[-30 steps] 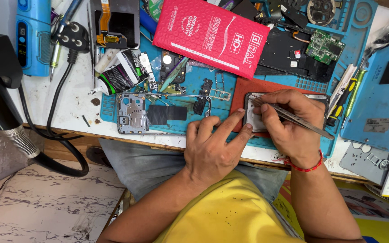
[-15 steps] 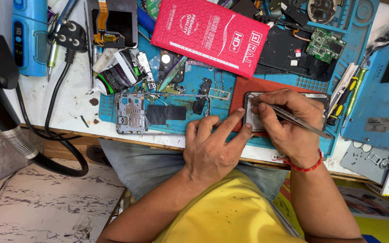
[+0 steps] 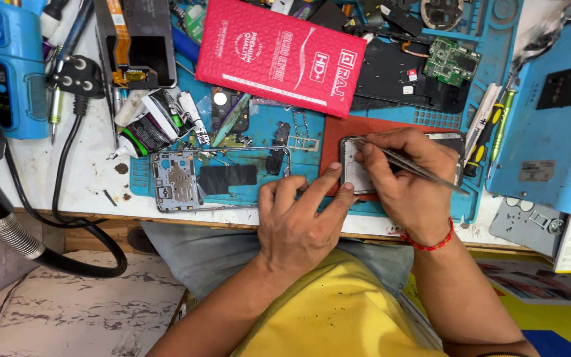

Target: The person disassembles a mobile phone on a repair bench, removes the battery with tweezers, and uses a screwdriver to remove screws from the internal chassis.

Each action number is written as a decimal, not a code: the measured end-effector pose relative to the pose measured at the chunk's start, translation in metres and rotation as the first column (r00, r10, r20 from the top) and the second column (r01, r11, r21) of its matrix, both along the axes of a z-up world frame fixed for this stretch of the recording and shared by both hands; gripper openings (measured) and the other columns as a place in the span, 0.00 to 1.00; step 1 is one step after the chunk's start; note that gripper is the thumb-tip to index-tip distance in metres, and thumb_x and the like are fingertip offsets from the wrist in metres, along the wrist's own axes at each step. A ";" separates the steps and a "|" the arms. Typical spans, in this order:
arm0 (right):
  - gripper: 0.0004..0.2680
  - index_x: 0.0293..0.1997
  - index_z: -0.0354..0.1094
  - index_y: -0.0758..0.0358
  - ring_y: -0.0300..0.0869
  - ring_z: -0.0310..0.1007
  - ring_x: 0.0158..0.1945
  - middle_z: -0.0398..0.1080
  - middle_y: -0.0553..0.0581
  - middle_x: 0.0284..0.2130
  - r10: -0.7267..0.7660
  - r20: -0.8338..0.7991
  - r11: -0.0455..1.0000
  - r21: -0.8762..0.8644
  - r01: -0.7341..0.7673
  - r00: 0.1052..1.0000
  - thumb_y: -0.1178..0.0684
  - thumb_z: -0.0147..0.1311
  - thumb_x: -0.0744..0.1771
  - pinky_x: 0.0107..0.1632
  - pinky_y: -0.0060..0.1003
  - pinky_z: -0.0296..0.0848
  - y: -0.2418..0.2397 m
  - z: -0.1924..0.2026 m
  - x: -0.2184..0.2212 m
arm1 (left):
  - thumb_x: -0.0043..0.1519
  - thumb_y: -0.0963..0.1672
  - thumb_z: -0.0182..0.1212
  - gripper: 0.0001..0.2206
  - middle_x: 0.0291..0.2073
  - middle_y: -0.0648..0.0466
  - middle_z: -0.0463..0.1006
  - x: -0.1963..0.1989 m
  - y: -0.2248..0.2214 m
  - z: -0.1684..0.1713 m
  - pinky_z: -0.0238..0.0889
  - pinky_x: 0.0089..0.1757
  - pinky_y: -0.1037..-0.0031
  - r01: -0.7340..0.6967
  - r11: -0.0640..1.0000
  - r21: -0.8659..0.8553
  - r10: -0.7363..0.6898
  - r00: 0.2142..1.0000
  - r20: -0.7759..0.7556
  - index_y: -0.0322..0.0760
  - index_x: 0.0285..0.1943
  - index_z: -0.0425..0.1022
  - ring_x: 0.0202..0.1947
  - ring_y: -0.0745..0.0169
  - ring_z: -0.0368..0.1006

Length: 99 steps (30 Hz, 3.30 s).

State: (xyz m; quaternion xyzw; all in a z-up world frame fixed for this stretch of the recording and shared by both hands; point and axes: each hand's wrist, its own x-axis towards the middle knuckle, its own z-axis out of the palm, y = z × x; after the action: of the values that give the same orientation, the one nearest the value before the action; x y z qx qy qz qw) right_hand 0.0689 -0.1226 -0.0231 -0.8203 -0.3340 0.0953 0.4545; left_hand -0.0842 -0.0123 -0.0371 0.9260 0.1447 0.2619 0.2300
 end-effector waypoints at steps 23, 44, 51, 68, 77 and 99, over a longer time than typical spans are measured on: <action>0.01 0.43 0.70 0.73 0.36 0.81 0.40 0.79 0.59 0.37 -0.268 -0.210 0.952 0.090 0.291 0.940 0.65 0.57 0.70 0.44 0.29 0.80 -0.030 -0.008 0.008 | 0.58 0.49 0.72 0.10 0.57 0.52 0.76 0.015 0.006 0.027 0.58 0.49 0.56 0.086 0.996 -0.024 -0.088 0.992 -0.088 0.42 0.40 0.83 0.50 0.49 0.66; 0.03 0.40 0.76 0.69 0.35 0.70 0.29 0.76 0.55 0.27 -0.350 0.087 0.933 -0.056 0.356 0.933 0.61 0.64 0.68 0.33 0.30 0.70 -0.036 0.004 0.019 | 0.42 0.53 0.77 0.33 0.47 0.54 0.77 0.055 0.025 0.046 0.54 0.47 0.54 0.232 0.963 -0.136 -0.257 0.942 -0.214 0.35 0.55 0.76 0.46 0.52 0.65; 0.02 0.43 0.75 0.67 0.35 0.76 0.33 0.76 0.57 0.32 -0.201 0.259 0.977 -0.024 0.214 0.945 0.61 0.63 0.69 0.39 0.30 0.73 -0.048 -0.002 0.023 | 0.42 0.53 0.78 0.32 0.45 0.54 0.77 0.060 0.025 0.045 0.54 0.46 0.55 0.229 0.960 -0.163 -0.267 0.923 -0.276 0.35 0.54 0.78 0.45 0.52 0.65; 0.04 0.47 0.70 0.73 0.48 0.82 0.44 0.76 0.68 0.42 -0.205 0.466 0.979 0.114 0.171 0.861 0.65 0.61 0.70 0.46 0.34 0.80 -0.091 0.014 0.004 | 0.44 0.52 0.77 0.28 0.52 0.53 0.78 0.054 0.024 0.043 0.55 0.45 0.56 0.206 0.963 -0.172 -0.245 0.937 -0.249 0.36 0.51 0.81 0.45 0.52 0.65; 0.05 0.46 0.69 0.76 0.45 0.82 0.41 0.77 0.66 0.38 -0.283 0.296 0.959 0.073 0.274 0.912 0.63 0.60 0.70 0.47 0.32 0.80 -0.140 -0.006 -0.031 | 0.44 0.53 0.77 0.30 0.55 0.51 0.75 0.051 0.018 0.045 0.55 0.48 0.54 0.185 0.976 -0.115 -0.210 0.939 -0.271 0.36 0.54 0.80 0.50 0.48 0.65; 0.04 0.46 0.71 0.74 0.44 0.82 0.43 0.78 0.65 0.43 -0.250 0.271 0.968 0.042 0.248 0.929 0.67 0.62 0.70 0.47 0.30 0.78 -0.103 -0.004 -0.007 | 0.43 0.51 0.79 0.35 0.46 0.52 0.72 0.065 0.023 0.046 0.56 0.47 0.56 0.266 0.949 -0.167 -0.305 0.910 -0.282 0.31 0.59 0.77 0.50 0.49 0.63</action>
State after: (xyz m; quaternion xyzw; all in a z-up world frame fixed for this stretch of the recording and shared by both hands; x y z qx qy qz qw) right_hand 0.0619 -0.2252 -0.0268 -0.8597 -0.2874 -0.0787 0.4149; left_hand -0.0192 0.0109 0.0085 0.9502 0.0573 0.0701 0.2982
